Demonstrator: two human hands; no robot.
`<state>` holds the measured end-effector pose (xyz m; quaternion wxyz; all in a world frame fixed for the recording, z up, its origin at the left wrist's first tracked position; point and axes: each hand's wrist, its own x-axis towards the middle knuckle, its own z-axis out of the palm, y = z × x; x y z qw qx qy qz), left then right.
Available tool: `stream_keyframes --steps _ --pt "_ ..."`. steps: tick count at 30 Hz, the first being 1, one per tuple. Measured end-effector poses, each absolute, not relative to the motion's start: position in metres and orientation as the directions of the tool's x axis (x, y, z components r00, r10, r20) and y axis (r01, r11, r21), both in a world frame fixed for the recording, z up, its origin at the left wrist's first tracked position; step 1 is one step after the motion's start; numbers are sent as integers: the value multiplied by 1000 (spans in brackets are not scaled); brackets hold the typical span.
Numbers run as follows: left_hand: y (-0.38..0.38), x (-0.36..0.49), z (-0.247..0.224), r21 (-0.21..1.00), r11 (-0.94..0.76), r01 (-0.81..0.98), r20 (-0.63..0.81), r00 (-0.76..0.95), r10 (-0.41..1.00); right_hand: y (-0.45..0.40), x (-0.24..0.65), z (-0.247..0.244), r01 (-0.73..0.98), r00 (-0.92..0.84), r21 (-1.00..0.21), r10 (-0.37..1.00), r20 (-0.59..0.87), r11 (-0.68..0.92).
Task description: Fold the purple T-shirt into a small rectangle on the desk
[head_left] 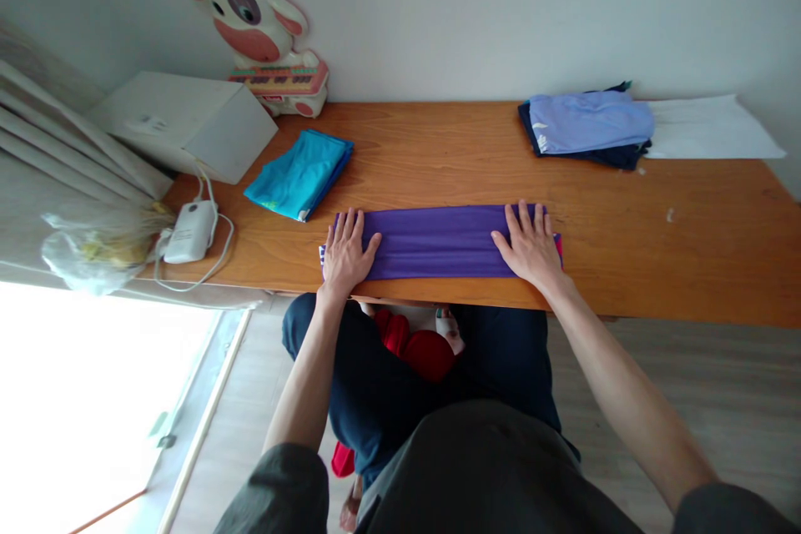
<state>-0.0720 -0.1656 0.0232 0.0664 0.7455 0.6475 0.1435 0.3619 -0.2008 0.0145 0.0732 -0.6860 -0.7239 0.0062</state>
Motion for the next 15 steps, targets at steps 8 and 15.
stream_keyframes --steps 8,15 --pt "-169 -69 27 279 -109 954 141 72 987 -201 362 14 995 -45 -83 995 93 53" --pt "-169 -71 23 282 -110 953 131 75 989 -201 362 14 996 -50 -72 995 89 56"
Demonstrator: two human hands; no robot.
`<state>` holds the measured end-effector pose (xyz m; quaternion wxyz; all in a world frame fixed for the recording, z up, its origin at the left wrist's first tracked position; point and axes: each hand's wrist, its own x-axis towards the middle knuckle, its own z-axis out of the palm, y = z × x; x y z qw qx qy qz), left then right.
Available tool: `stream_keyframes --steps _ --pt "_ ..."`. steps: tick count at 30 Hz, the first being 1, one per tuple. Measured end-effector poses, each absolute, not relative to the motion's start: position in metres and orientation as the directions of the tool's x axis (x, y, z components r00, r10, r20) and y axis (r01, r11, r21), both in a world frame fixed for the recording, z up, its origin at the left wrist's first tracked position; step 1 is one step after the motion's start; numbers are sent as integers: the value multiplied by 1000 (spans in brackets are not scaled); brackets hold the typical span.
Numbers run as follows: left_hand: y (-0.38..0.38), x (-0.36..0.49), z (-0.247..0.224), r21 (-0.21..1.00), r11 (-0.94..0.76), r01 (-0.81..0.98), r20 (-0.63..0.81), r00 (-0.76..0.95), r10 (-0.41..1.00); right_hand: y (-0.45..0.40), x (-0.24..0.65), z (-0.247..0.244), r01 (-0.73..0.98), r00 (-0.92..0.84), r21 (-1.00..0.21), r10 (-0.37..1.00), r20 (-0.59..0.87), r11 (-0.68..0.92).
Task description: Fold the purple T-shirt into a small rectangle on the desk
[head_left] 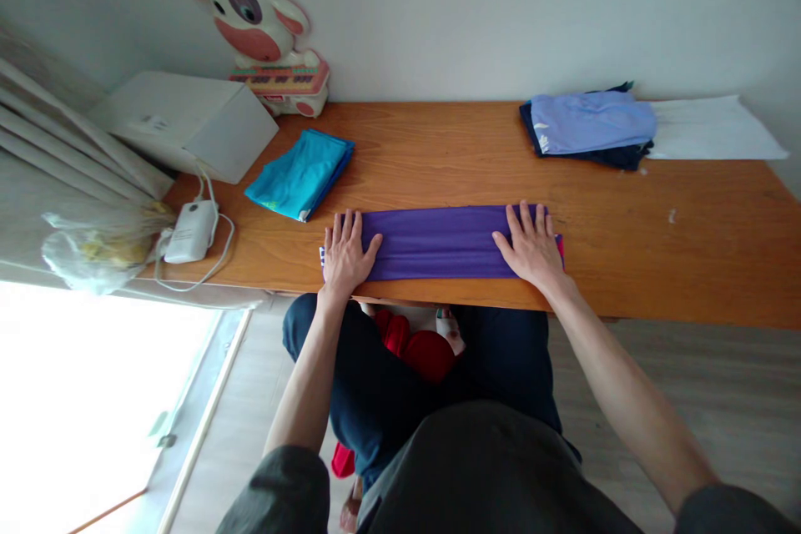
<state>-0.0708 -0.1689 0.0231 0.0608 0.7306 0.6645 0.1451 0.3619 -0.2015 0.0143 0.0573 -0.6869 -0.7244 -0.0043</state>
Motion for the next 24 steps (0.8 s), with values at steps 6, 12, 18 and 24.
stream_keyframes --steps 6,12,18,24 --pt "-169 -71 24 280 -108 954 129 74 989 -201 363 14 993 -49 -100 993 103 60" --pt "-169 -71 24 281 -110 953 131 75 989 -201 362 14 991 -47 -119 994 101 59" --pt "-169 -71 25 282 -110 953 131 75 989 -202 362 17 989 -45 -137 994 95 57" --pt "-170 -70 26 284 -116 952 134 80 988 -203 360 18 993 -42 -107 995 91 52"
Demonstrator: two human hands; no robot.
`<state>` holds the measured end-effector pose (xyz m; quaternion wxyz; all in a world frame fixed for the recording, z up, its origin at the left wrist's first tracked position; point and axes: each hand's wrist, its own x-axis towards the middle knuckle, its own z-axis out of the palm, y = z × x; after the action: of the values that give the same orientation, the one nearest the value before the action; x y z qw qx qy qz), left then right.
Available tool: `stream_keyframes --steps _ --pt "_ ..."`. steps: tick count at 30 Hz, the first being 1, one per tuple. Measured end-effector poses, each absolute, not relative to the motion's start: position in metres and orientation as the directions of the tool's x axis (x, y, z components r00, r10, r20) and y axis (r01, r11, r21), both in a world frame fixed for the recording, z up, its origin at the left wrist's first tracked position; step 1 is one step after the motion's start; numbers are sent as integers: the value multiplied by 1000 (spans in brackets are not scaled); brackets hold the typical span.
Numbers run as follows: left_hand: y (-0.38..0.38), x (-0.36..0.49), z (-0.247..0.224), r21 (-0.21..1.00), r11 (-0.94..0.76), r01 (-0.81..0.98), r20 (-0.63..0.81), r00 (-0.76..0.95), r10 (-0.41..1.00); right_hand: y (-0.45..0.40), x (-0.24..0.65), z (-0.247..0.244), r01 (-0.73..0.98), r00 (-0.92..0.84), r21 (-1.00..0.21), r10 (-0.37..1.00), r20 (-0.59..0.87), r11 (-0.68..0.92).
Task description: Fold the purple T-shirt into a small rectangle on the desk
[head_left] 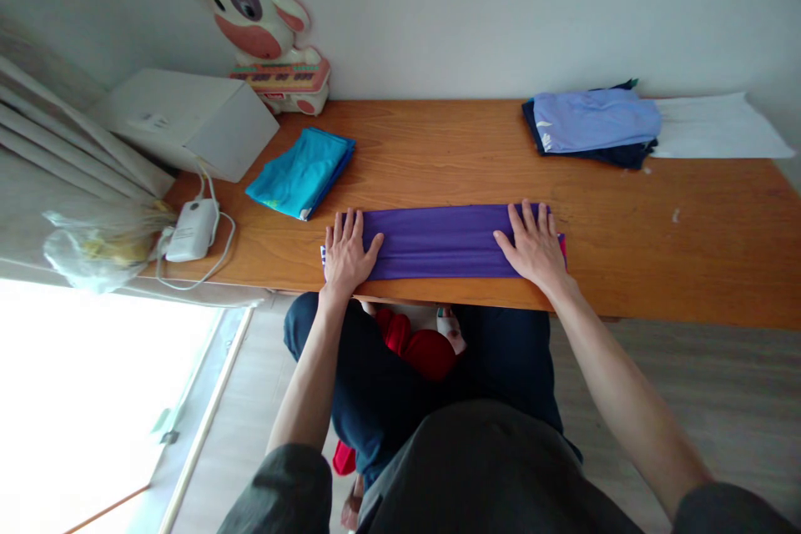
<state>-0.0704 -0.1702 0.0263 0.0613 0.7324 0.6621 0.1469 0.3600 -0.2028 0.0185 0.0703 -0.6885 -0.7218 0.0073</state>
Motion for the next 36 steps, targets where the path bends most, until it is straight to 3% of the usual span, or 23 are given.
stream_keyframes --steps 8,18,28,31,33,36 --pt "-169 -71 24 289 -102 952 129 67 989 -202 361 17 996 -44 -76 995 93 52" --pt "-170 -70 24 308 -110 945 133 72 989 -201 362 15 986 -45 -153 994 100 60" --pt "-182 -74 23 296 -107 949 126 73 989 -209 360 18 992 -78 -87 991 105 88" --pt "-183 -80 22 375 -108 921 156 52 986 -214 360 17 989 -91 -102 989 120 103" --pt "-185 -87 21 490 -109 865 232 -8 973 -216 360 16 986 -97 -123 987 126 113" --pt "-195 -99 19 702 -115 703 391 -246 887 -218 361 16 978 -100 -168 987 126 121"
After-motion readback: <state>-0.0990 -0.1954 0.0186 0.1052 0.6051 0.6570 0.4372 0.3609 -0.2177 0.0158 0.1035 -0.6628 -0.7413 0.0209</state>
